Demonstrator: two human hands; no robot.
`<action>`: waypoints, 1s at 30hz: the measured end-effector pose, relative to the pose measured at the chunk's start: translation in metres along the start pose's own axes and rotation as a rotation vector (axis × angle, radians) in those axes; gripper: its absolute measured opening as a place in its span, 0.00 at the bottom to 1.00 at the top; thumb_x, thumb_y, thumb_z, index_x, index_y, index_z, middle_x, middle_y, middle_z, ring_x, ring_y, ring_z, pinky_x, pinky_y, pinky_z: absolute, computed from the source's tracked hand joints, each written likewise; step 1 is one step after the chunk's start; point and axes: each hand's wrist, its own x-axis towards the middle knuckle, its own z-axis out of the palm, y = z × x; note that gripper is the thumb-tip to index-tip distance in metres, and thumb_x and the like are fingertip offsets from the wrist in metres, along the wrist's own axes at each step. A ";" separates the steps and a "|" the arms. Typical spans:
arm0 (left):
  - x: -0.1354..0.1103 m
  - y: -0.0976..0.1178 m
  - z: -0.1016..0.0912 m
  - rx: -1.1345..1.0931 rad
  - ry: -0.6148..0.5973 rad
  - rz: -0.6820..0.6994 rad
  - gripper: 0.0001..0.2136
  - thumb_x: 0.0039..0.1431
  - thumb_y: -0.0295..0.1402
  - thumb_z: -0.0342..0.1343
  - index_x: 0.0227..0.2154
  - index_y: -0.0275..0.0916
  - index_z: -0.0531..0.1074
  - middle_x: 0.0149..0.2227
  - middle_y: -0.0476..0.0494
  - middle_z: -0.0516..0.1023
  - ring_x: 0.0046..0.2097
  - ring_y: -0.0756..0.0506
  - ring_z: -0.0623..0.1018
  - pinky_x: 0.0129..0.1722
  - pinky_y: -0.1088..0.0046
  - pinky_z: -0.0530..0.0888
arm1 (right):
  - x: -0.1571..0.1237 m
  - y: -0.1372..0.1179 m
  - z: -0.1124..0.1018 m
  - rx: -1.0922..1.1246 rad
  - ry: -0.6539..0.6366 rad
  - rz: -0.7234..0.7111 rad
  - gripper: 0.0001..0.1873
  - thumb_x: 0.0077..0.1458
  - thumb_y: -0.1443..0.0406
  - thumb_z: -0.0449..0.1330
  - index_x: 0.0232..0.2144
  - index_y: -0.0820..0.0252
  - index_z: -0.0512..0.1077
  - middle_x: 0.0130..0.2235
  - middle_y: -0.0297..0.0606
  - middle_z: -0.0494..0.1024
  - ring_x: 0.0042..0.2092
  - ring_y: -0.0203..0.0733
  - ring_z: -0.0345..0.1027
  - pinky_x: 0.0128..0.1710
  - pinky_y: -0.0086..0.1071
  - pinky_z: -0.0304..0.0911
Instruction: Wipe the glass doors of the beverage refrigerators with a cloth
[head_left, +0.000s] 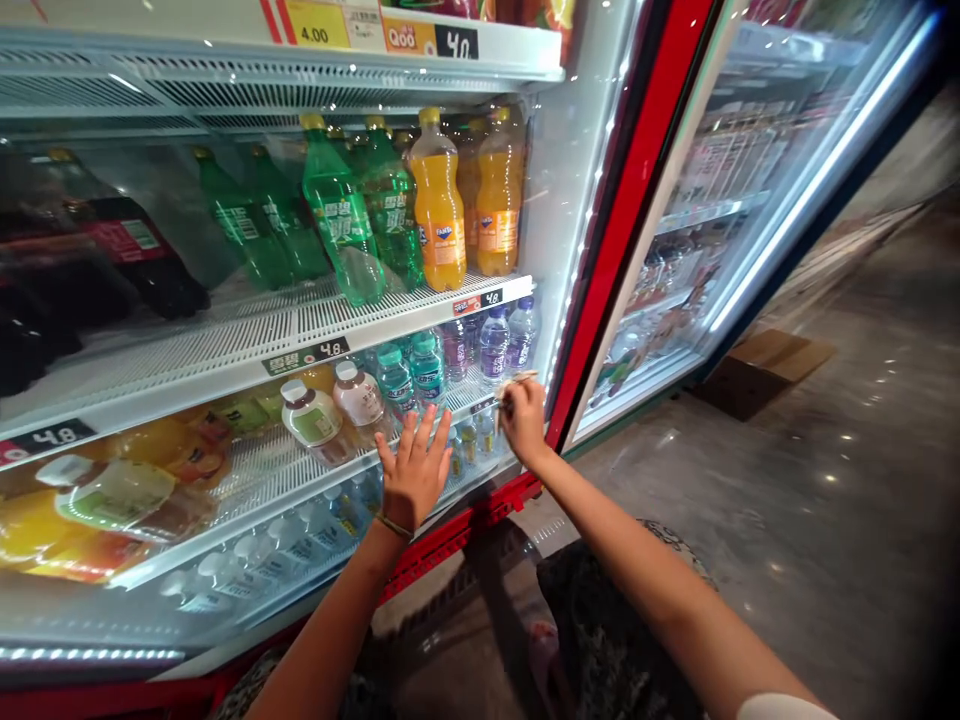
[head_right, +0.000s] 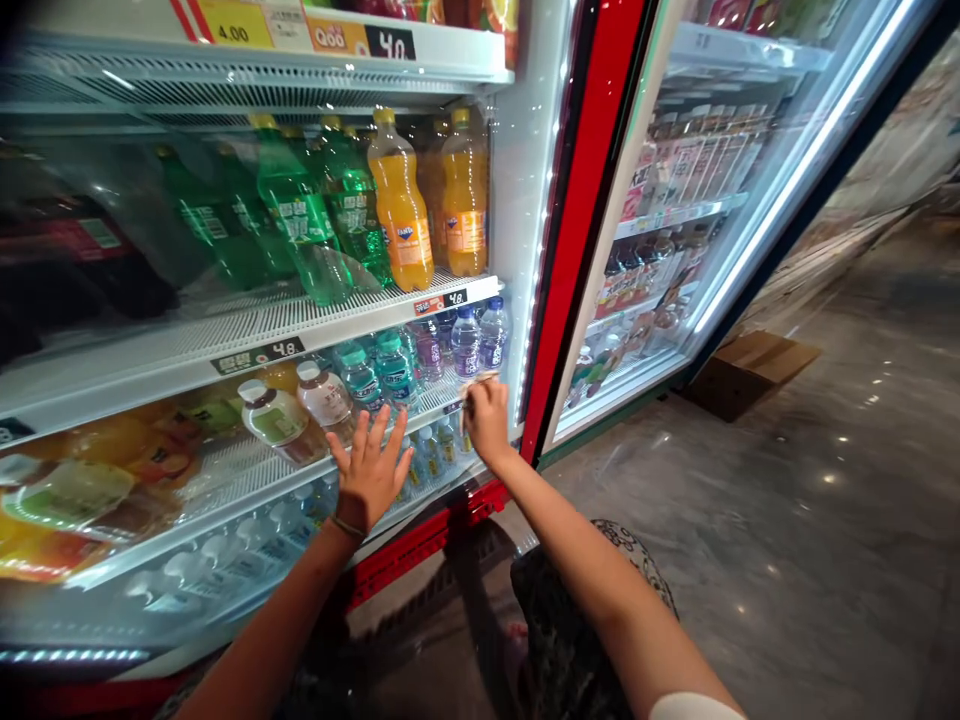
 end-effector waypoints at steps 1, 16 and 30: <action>-0.002 0.003 0.002 -0.020 -0.027 0.011 0.35 0.68 0.38 0.56 0.73 0.49 0.47 0.67 0.37 0.67 0.72 0.37 0.60 0.72 0.47 0.28 | -0.012 -0.006 0.004 0.008 -0.054 -0.065 0.09 0.60 0.71 0.54 0.39 0.55 0.71 0.43 0.41 0.68 0.47 0.47 0.61 0.47 0.40 0.64; -0.018 0.029 0.034 -0.120 -0.243 0.127 0.32 0.71 0.34 0.49 0.73 0.49 0.44 0.70 0.38 0.62 0.71 0.37 0.62 0.71 0.45 0.29 | -0.042 0.086 0.012 -0.078 0.084 0.380 0.12 0.54 0.73 0.52 0.40 0.54 0.63 0.48 0.44 0.63 0.54 0.49 0.58 0.57 0.47 0.61; -0.027 0.024 0.045 -0.165 -0.369 0.128 0.30 0.70 0.30 0.46 0.72 0.46 0.48 0.70 0.37 0.59 0.71 0.35 0.62 0.71 0.41 0.37 | -0.121 0.106 0.038 -0.107 0.026 0.762 0.17 0.44 0.77 0.52 0.35 0.55 0.59 0.41 0.39 0.61 0.44 0.45 0.58 0.53 0.43 0.63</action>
